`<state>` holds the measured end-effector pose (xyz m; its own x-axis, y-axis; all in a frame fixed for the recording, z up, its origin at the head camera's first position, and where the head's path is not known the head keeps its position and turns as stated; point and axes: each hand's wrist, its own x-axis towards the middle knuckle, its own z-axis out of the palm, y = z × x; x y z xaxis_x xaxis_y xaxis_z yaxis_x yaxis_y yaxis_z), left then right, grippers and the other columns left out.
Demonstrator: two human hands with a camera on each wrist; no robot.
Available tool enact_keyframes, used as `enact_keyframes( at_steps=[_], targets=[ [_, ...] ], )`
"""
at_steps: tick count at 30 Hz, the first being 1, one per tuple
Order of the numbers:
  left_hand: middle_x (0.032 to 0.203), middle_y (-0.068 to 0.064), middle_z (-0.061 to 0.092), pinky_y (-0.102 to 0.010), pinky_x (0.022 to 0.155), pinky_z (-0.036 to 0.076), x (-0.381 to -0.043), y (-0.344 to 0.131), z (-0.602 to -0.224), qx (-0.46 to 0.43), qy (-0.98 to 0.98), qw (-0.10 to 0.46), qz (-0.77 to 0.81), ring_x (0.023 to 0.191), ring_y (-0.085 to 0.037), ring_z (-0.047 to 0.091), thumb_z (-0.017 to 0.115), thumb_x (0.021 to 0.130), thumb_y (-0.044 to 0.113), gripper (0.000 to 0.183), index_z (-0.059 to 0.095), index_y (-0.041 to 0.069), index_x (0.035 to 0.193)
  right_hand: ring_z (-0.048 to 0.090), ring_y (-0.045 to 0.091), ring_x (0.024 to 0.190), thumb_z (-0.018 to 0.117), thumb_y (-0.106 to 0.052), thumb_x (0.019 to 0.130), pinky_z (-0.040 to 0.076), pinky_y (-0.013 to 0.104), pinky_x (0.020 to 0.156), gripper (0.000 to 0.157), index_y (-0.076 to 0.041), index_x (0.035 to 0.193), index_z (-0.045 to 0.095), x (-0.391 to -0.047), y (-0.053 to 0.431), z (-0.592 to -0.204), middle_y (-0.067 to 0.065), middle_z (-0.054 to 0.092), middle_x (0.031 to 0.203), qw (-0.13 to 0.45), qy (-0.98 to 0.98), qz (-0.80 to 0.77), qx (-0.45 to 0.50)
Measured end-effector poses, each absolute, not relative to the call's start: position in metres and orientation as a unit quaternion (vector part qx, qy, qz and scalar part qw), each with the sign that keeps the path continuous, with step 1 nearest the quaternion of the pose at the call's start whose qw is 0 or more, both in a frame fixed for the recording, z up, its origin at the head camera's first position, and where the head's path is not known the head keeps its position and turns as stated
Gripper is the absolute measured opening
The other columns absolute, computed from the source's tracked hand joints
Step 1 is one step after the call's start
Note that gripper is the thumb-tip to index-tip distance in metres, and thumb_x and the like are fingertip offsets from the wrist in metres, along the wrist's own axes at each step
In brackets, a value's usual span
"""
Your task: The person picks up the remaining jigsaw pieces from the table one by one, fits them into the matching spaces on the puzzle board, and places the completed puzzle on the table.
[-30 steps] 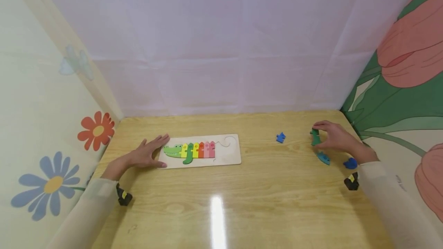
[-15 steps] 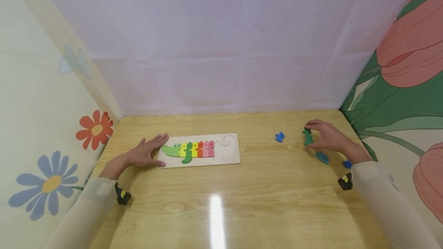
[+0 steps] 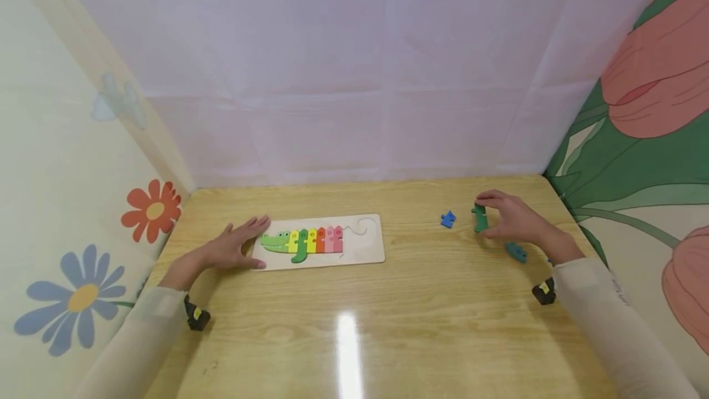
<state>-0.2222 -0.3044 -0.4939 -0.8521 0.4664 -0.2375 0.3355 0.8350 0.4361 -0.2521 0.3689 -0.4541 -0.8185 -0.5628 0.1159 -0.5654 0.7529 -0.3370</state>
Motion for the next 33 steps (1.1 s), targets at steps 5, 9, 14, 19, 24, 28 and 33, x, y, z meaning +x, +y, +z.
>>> enact_keyframes(
  at_steps=[5,9,14,19,24,28,33],
  targets=[
    [0.176,-0.017,0.016,-0.079,0.12,-0.003,-0.223,-0.304,-0.495,0.215,0.943,0.169,0.188,0.162,-0.047,0.008,0.081,0.089,0.056,0.111,0.022,0.007,0.169,0.058,0.053,0.126,0.095,-0.018,0.079,0.051,0.067,0.099,0.072,0.013,0.135,0.063,-0.252,0.361,-0.451,0.03,0.06,0.138,0.004,-0.935,0.184,0.303],
    [0.176,-0.017,0.017,-0.08,0.12,-0.003,-0.223,-0.304,-0.494,0.216,0.943,0.169,0.19,0.162,-0.047,0.008,0.082,0.089,0.055,0.11,0.023,0.007,0.169,0.059,0.052,0.124,0.096,-0.017,0.078,0.052,0.066,0.099,0.071,0.013,0.134,0.064,-0.252,0.356,-0.452,0.029,0.062,0.136,0.016,-0.932,0.185,0.312],
    [0.176,-0.017,0.017,-0.08,0.12,-0.003,-0.222,-0.305,-0.493,0.214,0.943,0.17,0.191,0.162,-0.047,0.008,0.082,0.089,0.054,0.11,0.023,0.007,0.169,0.06,0.052,0.122,0.096,-0.016,0.076,0.053,0.066,0.097,0.073,0.014,0.134,0.064,-0.252,0.349,-0.453,0.029,0.062,0.135,0.027,-0.928,0.194,0.318],
    [0.176,-0.017,0.017,-0.08,0.119,-0.003,-0.222,-0.304,-0.493,0.214,0.942,0.171,0.193,0.162,-0.047,0.008,0.082,0.089,0.054,0.11,0.022,0.007,0.169,0.059,0.052,0.125,0.095,-0.016,0.078,0.052,0.067,0.099,0.074,0.014,0.137,0.062,-0.252,0.341,-0.452,0.029,0.06,0.138,0.013,-0.928,0.202,0.313],
    [0.176,-0.017,0.017,-0.08,0.119,-0.004,-0.222,-0.304,-0.493,0.214,0.941,0.172,0.196,0.162,-0.047,0.007,0.082,0.089,0.054,0.11,0.022,0.007,0.169,0.059,0.052,0.124,0.096,-0.015,0.077,0.053,0.066,0.099,0.072,0.014,0.135,0.063,-0.251,0.334,-0.451,0.03,0.061,0.137,0.019,-0.926,0.205,0.318],
    [0.176,-0.017,0.016,-0.08,0.119,-0.004,-0.221,-0.304,-0.494,0.214,0.941,0.172,0.196,0.162,-0.047,0.007,0.082,0.09,0.053,0.11,0.022,0.006,0.169,0.06,0.05,0.123,0.097,-0.014,0.076,0.053,0.065,0.1,0.072,0.014,0.133,0.064,-0.251,0.329,-0.451,0.029,0.062,0.135,0.026,-0.921,0.213,0.326],
    [0.177,-0.016,0.016,-0.079,0.12,-0.005,-0.221,-0.303,-0.492,0.212,0.942,0.171,0.198,0.162,-0.046,0.007,0.082,0.09,0.051,0.109,0.021,0.007,0.169,0.06,0.05,0.124,0.096,-0.015,0.077,0.053,0.064,0.101,0.073,0.014,0.135,0.063,-0.25,0.322,-0.454,0.029,0.061,0.136,0.018,-0.921,0.218,0.324]
  ],
)
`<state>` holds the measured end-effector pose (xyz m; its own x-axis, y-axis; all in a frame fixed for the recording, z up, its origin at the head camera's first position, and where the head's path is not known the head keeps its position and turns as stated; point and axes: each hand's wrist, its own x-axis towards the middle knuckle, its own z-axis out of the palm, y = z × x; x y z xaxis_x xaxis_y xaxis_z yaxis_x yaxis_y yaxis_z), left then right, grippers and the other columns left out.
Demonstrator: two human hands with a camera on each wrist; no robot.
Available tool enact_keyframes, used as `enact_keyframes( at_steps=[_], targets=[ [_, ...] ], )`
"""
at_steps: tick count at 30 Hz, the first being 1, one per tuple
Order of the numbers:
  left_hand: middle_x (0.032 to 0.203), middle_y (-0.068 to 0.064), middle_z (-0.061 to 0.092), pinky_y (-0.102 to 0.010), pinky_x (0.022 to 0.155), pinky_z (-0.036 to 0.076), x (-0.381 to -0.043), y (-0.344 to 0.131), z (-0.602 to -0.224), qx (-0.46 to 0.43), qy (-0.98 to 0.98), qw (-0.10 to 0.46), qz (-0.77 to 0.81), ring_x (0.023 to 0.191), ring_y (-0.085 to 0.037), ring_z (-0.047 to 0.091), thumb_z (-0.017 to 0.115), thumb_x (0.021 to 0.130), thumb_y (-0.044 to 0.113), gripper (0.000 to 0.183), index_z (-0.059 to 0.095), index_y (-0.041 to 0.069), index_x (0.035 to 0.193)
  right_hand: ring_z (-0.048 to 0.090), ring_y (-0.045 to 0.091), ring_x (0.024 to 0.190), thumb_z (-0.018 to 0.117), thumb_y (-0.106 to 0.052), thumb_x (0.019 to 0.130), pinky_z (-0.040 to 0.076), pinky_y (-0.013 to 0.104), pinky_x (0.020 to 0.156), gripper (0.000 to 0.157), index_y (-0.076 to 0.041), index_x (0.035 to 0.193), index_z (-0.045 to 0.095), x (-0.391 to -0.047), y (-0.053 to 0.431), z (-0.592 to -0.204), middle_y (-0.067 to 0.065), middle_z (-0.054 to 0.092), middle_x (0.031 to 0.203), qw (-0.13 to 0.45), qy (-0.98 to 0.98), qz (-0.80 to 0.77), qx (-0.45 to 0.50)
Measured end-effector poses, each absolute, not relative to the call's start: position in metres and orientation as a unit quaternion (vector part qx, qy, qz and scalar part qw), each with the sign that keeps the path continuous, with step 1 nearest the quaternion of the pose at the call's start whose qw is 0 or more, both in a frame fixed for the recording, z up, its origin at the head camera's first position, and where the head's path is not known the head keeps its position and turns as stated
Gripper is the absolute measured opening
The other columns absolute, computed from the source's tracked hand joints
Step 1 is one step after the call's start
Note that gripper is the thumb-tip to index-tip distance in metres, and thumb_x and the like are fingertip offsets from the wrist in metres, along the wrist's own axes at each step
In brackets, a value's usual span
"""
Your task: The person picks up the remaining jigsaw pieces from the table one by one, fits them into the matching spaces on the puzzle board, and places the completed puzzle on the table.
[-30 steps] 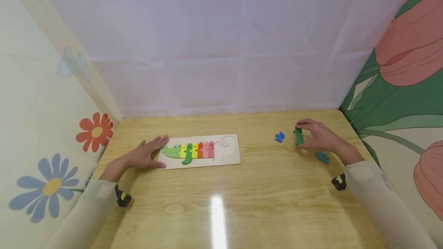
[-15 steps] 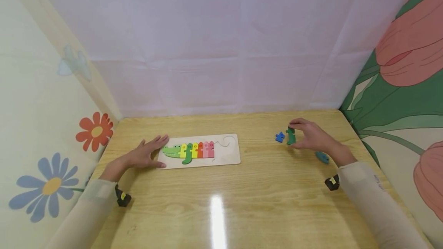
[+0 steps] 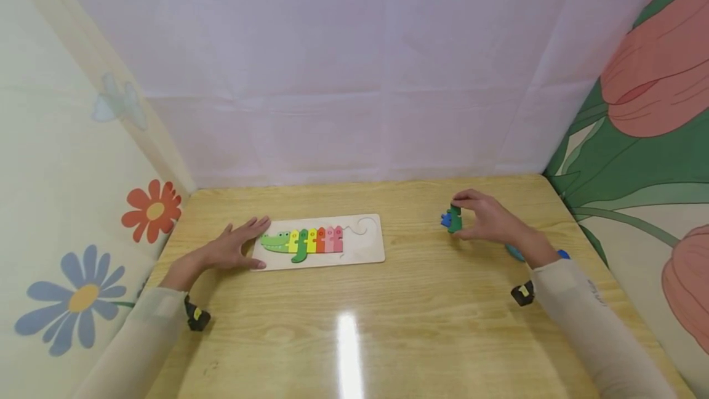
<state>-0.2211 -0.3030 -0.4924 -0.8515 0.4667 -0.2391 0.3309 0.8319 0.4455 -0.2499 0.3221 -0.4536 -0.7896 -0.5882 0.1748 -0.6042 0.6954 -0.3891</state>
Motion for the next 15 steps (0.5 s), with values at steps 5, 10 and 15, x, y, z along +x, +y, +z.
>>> enact_keyframes(
  at_steps=[5,10,15],
  targets=[
    [0.177,-0.016,0.016,-0.079,0.12,-0.005,-0.222,-0.303,-0.492,0.213,0.941,0.172,0.198,0.162,-0.046,0.007,0.082,0.089,0.052,0.11,0.022,0.007,0.169,0.06,0.049,0.124,0.095,-0.016,0.079,0.053,0.064,0.101,0.072,0.014,0.136,0.062,-0.251,0.314,-0.458,0.028,0.06,0.138,0.007,-0.917,0.229,0.328],
    [0.177,-0.016,0.016,-0.079,0.12,-0.005,-0.222,-0.304,-0.493,0.213,0.941,0.171,0.197,0.162,-0.046,0.007,0.082,0.089,0.052,0.11,0.022,0.007,0.169,0.061,0.048,0.124,0.095,-0.015,0.077,0.052,0.063,0.103,0.072,0.013,0.135,0.064,-0.252,0.307,-0.463,0.027,0.061,0.136,0.014,-0.909,0.24,0.34],
    [0.176,-0.018,0.017,-0.08,0.119,-0.004,-0.222,-0.303,-0.494,0.219,0.94,0.167,0.2,0.161,-0.048,0.008,0.082,0.09,0.053,0.109,0.023,0.006,0.169,0.063,0.046,0.12,0.096,-0.014,0.075,0.054,0.062,0.1,0.069,0.013,0.131,0.066,-0.253,0.299,-0.465,0.026,0.064,0.133,0.035,-0.9,0.244,0.36]
  ],
)
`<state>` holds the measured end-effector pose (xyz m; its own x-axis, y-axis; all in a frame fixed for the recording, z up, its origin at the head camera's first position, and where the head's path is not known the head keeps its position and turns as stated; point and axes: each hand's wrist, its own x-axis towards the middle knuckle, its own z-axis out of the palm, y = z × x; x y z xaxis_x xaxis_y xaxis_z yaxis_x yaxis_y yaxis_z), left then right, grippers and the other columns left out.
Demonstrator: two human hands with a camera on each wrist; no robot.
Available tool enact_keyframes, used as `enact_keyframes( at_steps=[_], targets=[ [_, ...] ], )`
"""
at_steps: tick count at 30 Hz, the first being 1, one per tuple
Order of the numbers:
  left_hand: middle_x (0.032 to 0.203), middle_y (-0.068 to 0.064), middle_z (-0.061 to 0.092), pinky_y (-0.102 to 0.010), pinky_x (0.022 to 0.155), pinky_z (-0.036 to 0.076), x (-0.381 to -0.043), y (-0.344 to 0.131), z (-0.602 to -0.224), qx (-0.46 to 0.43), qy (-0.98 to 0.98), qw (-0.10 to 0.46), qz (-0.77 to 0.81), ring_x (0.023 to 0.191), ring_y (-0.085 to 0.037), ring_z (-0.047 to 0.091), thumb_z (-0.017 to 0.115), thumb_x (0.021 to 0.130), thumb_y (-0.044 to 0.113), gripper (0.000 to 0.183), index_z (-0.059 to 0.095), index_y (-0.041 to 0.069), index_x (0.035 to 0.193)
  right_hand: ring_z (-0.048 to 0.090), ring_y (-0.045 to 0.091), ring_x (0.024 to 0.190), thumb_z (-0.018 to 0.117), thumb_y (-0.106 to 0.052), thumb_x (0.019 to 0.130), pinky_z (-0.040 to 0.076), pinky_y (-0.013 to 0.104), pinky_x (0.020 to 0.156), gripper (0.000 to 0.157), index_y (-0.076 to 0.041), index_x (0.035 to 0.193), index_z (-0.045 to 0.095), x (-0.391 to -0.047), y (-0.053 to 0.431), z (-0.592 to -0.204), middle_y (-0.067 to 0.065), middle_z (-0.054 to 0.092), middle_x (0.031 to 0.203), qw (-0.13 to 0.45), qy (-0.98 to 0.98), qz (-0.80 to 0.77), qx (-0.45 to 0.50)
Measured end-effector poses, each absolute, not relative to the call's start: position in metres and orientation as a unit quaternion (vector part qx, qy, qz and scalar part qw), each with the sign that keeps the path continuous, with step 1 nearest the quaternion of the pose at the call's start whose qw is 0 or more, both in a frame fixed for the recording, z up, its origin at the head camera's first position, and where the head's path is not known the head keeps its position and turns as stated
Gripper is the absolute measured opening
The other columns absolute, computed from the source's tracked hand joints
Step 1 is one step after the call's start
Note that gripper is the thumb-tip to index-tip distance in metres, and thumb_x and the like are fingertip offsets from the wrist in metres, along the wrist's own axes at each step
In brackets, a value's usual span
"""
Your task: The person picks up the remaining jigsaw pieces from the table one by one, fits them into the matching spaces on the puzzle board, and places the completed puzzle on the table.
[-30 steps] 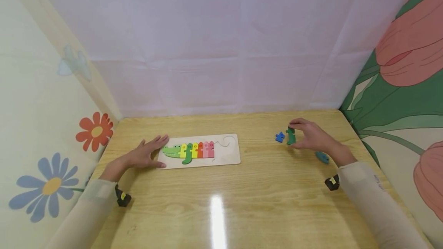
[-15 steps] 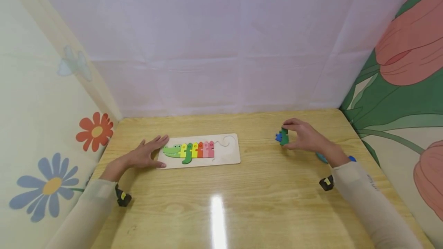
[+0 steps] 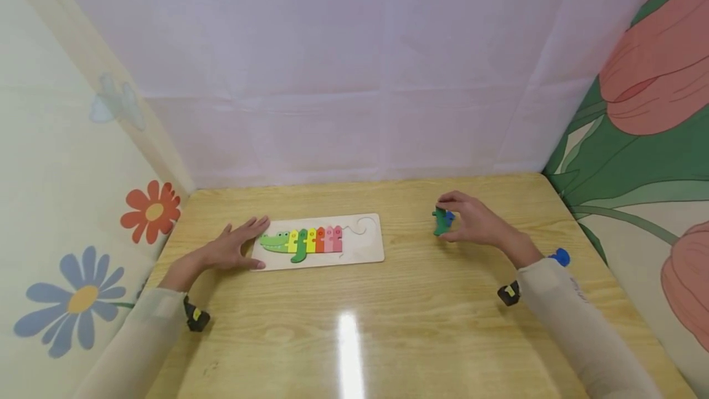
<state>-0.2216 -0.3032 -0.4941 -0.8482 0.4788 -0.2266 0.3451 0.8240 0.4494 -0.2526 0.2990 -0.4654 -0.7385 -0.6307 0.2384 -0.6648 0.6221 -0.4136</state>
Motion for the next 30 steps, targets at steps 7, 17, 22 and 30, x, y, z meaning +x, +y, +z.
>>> enact_keyframes(
  at_steps=[7,17,22,30],
  targets=[
    [0.176,-0.018,0.017,-0.08,0.119,-0.004,-0.22,-0.303,-0.494,0.215,0.941,0.167,0.203,0.161,-0.048,0.008,0.082,0.09,0.051,0.109,0.023,0.006,0.169,0.064,0.044,0.121,0.097,-0.015,0.076,0.054,0.059,0.102,0.072,0.013,0.133,0.065,-0.254,0.288,-0.465,0.025,0.063,0.135,0.02,-0.898,0.247,0.365],
    [0.176,-0.018,0.017,-0.081,0.119,-0.005,-0.22,-0.302,-0.493,0.216,0.94,0.168,0.206,0.161,-0.048,0.007,0.082,0.09,0.051,0.109,0.023,0.005,0.169,0.063,0.044,0.122,0.097,-0.016,0.075,0.056,0.058,0.1,0.072,0.012,0.134,0.065,-0.254,0.272,-0.466,0.025,0.062,0.136,0.017,-0.894,0.243,0.375],
    [0.176,-0.018,0.017,-0.08,0.119,-0.005,-0.221,-0.302,-0.493,0.215,0.94,0.167,0.206,0.162,-0.048,0.007,0.083,0.089,0.051,0.109,0.023,0.006,0.169,0.063,0.044,0.123,0.096,-0.018,0.077,0.056,0.057,0.101,0.071,0.011,0.134,0.066,-0.254,0.266,-0.468,0.025,0.063,0.136,0.022,-0.891,0.237,0.386],
    [0.176,-0.018,0.016,-0.08,0.119,-0.006,-0.22,-0.302,-0.493,0.214,0.939,0.166,0.211,0.161,-0.048,0.007,0.083,0.089,0.051,0.109,0.022,0.005,0.169,0.062,0.043,0.125,0.097,-0.016,0.076,0.055,0.057,0.103,0.072,0.01,0.135,0.065,-0.256,0.252,-0.466,0.023,0.063,0.137,0.024,-0.88,0.25,0.403]
  ],
)
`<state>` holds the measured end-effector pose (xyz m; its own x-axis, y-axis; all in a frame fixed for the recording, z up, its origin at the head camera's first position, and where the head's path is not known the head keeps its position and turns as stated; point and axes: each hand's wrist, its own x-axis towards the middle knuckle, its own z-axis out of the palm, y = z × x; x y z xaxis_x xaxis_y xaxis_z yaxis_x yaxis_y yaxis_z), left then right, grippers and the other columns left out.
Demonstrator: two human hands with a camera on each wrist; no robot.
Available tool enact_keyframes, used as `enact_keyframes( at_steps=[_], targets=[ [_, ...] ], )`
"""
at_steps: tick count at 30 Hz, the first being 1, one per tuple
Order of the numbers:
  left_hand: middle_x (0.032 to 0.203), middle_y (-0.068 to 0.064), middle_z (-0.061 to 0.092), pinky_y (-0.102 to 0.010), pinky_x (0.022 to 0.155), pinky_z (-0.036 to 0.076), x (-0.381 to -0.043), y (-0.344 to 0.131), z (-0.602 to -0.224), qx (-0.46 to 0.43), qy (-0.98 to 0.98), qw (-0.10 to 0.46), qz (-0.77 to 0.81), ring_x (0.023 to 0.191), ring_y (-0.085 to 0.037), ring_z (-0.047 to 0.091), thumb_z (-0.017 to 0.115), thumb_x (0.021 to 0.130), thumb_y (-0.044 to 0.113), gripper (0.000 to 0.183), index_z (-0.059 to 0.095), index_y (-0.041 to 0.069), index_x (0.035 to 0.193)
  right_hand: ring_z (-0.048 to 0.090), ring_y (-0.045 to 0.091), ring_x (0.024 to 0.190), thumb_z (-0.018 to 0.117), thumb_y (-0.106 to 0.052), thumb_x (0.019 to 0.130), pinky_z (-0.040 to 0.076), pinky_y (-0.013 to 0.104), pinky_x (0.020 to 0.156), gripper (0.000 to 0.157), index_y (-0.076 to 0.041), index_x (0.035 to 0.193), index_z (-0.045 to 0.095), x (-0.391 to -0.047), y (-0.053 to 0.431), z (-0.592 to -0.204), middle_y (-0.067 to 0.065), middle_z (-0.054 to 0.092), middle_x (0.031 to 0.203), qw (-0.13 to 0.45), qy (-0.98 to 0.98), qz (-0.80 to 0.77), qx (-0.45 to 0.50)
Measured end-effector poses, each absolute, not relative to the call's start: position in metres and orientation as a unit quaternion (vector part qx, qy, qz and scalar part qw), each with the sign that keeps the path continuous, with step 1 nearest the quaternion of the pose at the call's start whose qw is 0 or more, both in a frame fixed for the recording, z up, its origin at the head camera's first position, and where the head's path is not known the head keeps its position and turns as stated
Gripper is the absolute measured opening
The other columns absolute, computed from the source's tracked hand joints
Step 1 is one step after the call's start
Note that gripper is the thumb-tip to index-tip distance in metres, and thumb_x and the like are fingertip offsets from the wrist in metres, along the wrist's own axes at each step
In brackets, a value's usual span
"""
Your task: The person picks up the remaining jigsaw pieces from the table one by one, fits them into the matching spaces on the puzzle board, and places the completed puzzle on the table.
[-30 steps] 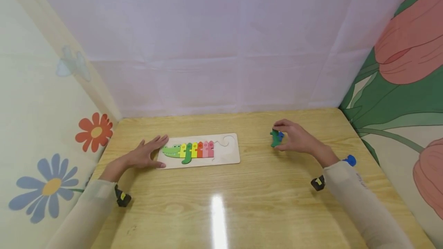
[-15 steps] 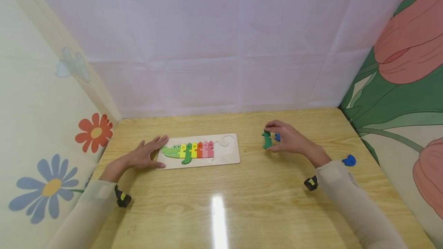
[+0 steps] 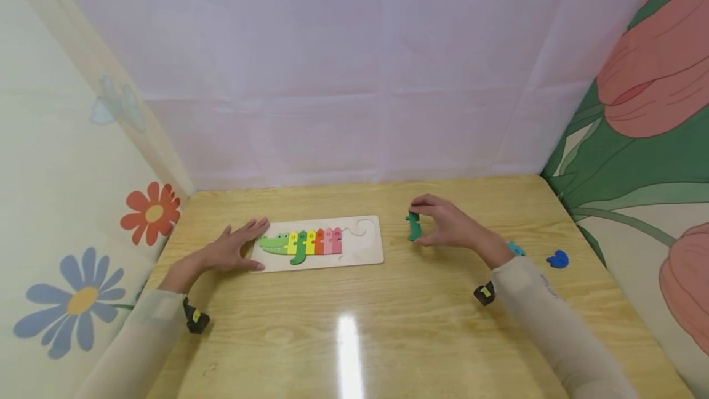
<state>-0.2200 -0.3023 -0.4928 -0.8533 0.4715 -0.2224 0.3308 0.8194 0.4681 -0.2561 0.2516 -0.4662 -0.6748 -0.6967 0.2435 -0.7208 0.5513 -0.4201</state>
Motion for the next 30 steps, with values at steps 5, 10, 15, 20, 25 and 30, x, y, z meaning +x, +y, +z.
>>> enact_keyframes(
  at_steps=[5,10,15,20,25,30],
  targets=[
    [0.176,-0.018,0.016,-0.08,0.119,-0.006,-0.22,-0.303,-0.494,0.213,0.939,0.169,0.211,0.162,-0.047,0.007,0.083,0.089,0.052,0.11,0.022,0.006,0.169,0.062,0.041,0.126,0.096,-0.018,0.078,0.055,0.056,0.103,0.072,0.01,0.136,0.064,-0.257,0.242,-0.467,0.022,0.062,0.138,0.019,-0.876,0.249,0.411],
    [0.176,-0.019,0.017,-0.08,0.119,-0.005,-0.219,-0.303,-0.494,0.214,0.939,0.164,0.213,0.161,-0.048,0.008,0.083,0.089,0.049,0.109,0.023,0.005,0.168,0.061,0.041,0.128,0.096,-0.017,0.078,0.054,0.055,0.105,0.073,0.01,0.137,0.064,-0.256,0.231,-0.465,0.022,0.061,0.139,0.008,-0.873,0.255,0.415],
    [0.176,-0.019,0.017,-0.08,0.119,-0.005,-0.219,-0.303,-0.494,0.213,0.94,0.164,0.211,0.161,-0.048,0.008,0.083,0.09,0.049,0.108,0.023,0.004,0.168,0.06,0.041,0.129,0.096,-0.017,0.077,0.051,0.055,0.109,0.074,0.011,0.137,0.063,-0.254,0.221,-0.464,0.023,0.061,0.14,0.006,-0.873,0.255,0.415],
    [0.176,-0.019,0.017,-0.08,0.119,-0.005,-0.219,-0.303,-0.494,0.214,0.94,0.164,0.21,0.161,-0.048,0.008,0.083,0.09,0.049,0.108,0.023,0.005,0.168,0.061,0.041,0.128,0.097,-0.018,0.075,0.052,0.054,0.109,0.075,0.011,0.136,0.064,-0.254,0.212,-0.466,0.023,0.062,0.139,0.012,-0.872,0.252,0.419],
    [0.176,-0.019,0.017,-0.081,0.118,-0.004,-0.219,-0.302,-0.494,0.217,0.939,0.164,0.211,0.161,-0.049,0.008,0.083,0.089,0.05,0.109,0.023,0.004,0.168,0.061,0.04,0.128,0.098,-0.02,0.075,0.052,0.053,0.108,0.077,0.011,0.136,0.064,-0.256,0.204,-0.469,0.023,0.062,0.139,0.019,-0.866,0.255,0.43],
    [0.175,-0.02,0.018,-0.081,0.118,-0.004,-0.219,-0.303,-0.493,0.221,0.938,0.161,0.214,0.161,-0.049,0.009,0.084,0.089,0.05,0.11,0.024,0.003,0.168,0.061,0.04,0.129,0.098,-0.021,0.075,0.052,0.053,0.109,0.077,0.011,0.137,0.064,-0.257,0.196,-0.471,0.022,0.061,0.14,0.013,-0.863,0.257,0.435]
  ],
)
